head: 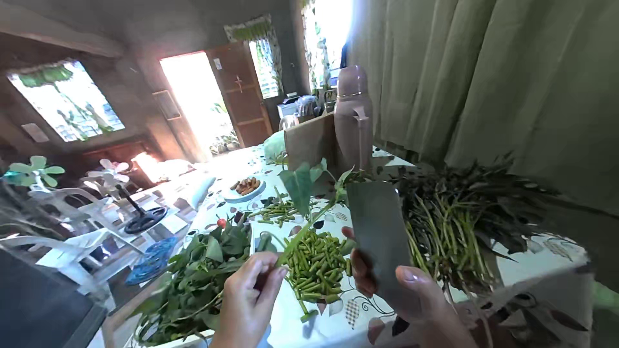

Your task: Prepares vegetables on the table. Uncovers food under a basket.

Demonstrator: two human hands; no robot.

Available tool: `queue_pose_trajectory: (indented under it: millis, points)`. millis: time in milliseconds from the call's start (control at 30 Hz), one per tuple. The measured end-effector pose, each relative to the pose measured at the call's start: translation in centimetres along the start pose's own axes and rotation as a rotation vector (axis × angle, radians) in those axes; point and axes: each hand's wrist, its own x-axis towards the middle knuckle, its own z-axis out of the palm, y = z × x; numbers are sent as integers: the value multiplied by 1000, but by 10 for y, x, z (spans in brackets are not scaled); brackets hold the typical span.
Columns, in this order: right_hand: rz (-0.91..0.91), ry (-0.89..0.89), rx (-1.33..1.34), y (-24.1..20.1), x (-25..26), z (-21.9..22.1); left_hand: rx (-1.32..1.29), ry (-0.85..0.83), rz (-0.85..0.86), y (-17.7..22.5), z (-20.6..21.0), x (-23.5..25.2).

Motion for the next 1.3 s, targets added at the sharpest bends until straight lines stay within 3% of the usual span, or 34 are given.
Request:
queue_pose_trajectory:
  millis: [200, 433, 600, 800, 1067, 1300]
  points:
    - [68, -160, 5, 5, 31, 15, -69, 31, -148, 2, -31, -40]
    - [212, -292, -112, 14, 38, 31, -146, 46, -213, -7, -29, -69]
    - [219, -271, -379, -8, 31, 25, -105, 74, -217, -14, -37, -80]
    - [273, -197, -253, -14, 36, 18, -57, 55, -168, -14, -34, -81]
    - [358, -310, -289, -4, 46, 13, 173, 5, -112, -9, -33, -79]
    - [329, -340, -399, 0, 49, 19, 208, 10, -245, 2, -27, -77]
